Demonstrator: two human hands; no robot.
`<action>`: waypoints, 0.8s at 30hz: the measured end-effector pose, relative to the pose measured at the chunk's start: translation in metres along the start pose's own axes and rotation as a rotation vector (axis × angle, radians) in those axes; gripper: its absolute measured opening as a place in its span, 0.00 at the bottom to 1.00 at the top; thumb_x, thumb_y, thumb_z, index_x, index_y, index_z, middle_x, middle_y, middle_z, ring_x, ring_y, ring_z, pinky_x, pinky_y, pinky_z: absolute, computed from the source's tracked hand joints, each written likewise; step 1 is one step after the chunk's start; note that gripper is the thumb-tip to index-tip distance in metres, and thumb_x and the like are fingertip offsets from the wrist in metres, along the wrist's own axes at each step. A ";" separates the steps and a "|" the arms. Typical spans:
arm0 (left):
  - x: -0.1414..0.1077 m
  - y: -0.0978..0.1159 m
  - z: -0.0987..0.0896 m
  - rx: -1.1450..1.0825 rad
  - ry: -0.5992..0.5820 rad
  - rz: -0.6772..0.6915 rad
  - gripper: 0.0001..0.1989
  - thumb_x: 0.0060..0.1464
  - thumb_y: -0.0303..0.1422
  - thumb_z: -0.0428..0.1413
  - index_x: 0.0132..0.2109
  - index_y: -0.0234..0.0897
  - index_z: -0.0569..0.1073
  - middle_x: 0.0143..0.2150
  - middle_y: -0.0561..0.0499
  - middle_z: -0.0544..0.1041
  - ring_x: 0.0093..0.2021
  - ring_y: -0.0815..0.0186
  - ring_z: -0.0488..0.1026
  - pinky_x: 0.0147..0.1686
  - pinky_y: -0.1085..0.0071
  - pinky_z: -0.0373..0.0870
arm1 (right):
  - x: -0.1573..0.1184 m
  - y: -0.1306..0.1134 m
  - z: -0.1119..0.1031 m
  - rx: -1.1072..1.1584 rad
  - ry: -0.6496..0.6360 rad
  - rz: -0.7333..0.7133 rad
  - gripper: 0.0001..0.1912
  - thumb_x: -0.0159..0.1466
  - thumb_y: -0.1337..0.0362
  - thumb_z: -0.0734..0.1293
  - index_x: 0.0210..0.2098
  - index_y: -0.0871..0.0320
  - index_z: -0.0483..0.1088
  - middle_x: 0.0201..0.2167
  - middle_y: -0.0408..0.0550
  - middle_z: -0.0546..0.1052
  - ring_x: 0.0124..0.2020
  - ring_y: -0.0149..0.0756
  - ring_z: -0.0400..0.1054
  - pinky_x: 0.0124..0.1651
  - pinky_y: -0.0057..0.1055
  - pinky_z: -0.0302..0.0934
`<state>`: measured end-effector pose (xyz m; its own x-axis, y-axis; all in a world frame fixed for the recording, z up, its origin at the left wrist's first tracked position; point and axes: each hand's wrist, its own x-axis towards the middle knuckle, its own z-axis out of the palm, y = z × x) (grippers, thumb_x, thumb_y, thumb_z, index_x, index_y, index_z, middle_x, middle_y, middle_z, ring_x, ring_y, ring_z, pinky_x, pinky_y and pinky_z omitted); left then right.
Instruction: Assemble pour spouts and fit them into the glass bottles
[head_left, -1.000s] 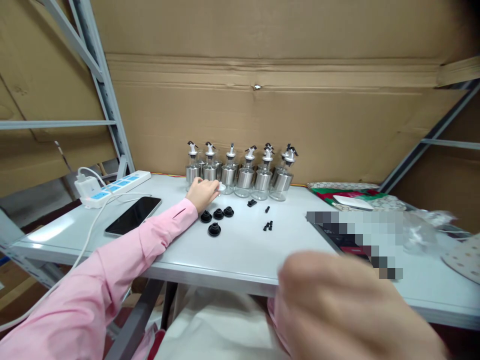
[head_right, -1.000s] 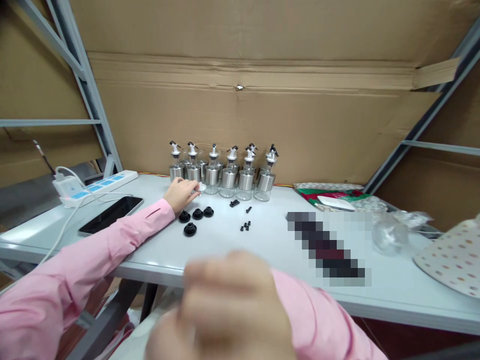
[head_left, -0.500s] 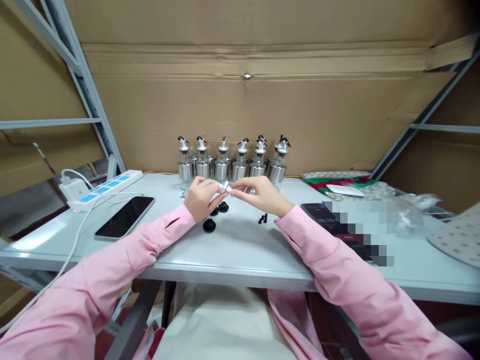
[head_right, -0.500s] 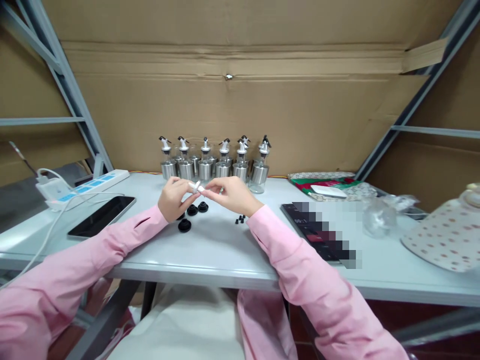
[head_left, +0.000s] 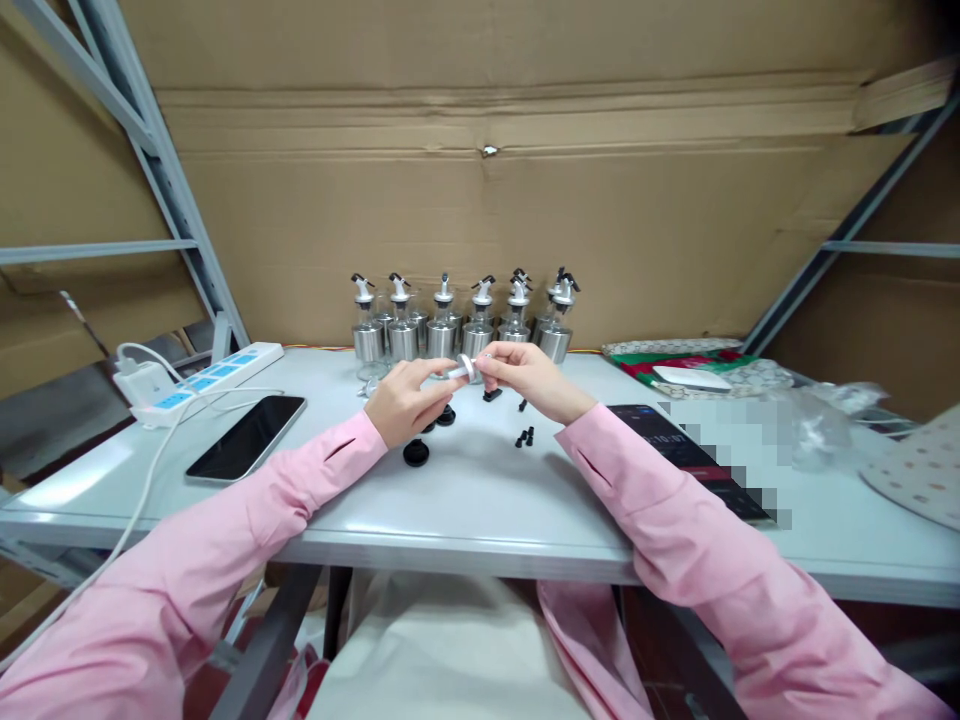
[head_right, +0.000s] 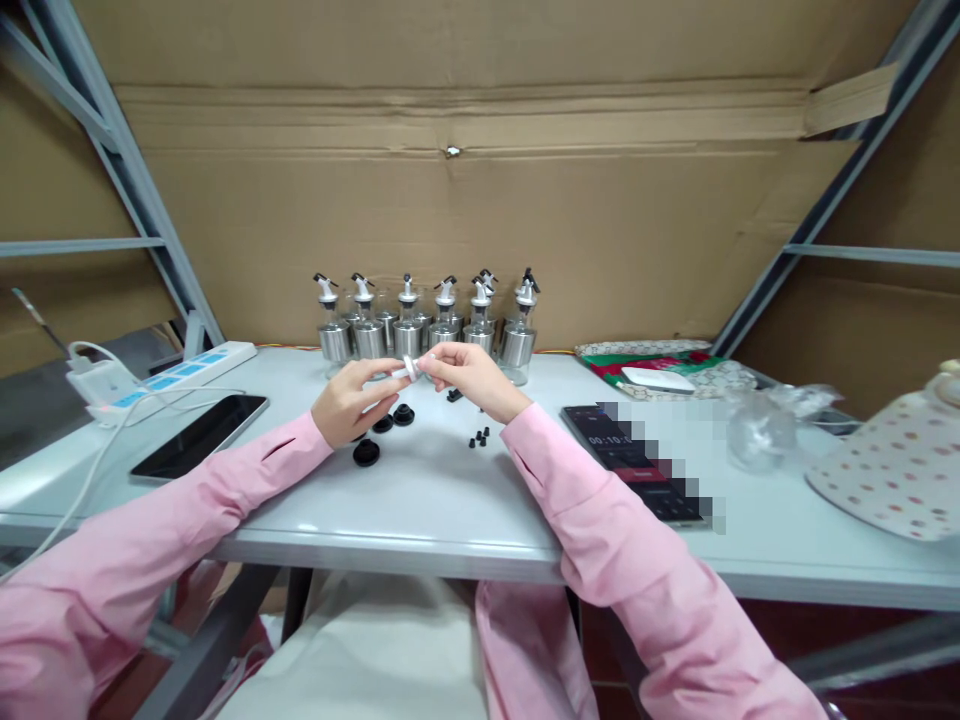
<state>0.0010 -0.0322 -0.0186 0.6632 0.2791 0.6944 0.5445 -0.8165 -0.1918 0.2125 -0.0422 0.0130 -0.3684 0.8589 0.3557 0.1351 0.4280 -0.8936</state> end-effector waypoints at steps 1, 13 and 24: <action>0.000 0.000 0.001 0.000 0.018 0.019 0.14 0.60 0.31 0.42 0.49 0.41 0.69 0.52 0.45 0.71 0.47 0.64 0.70 0.44 0.66 0.65 | 0.000 0.000 -0.001 -0.019 0.020 -0.010 0.19 0.53 0.49 0.68 0.26 0.60 0.66 0.17 0.38 0.65 0.21 0.25 0.58 0.28 0.28 0.53; 0.001 -0.006 0.011 0.004 0.102 0.214 0.15 0.61 0.38 0.47 0.52 0.36 0.62 0.42 0.46 0.77 0.42 0.66 0.74 0.39 0.70 0.65 | 0.000 0.003 -0.003 -0.378 -0.150 0.016 0.23 0.54 0.45 0.64 0.23 0.61 0.66 0.17 0.37 0.57 0.19 0.24 0.48 0.23 0.25 0.42; -0.001 -0.001 0.012 -0.094 0.066 0.239 0.05 0.60 0.34 0.48 0.39 0.36 0.65 0.41 0.49 0.78 0.39 0.69 0.74 0.42 0.70 0.62 | -0.005 -0.008 -0.025 -0.577 -0.293 0.147 0.21 0.54 0.47 0.65 0.25 0.61 0.70 0.19 0.41 0.65 0.22 0.26 0.56 0.26 0.26 0.50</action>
<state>0.0058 -0.0254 -0.0271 0.7308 0.0422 0.6813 0.3248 -0.8994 -0.2926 0.2366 -0.0426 0.0256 -0.5324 0.8428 0.0789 0.6440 0.4637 -0.6084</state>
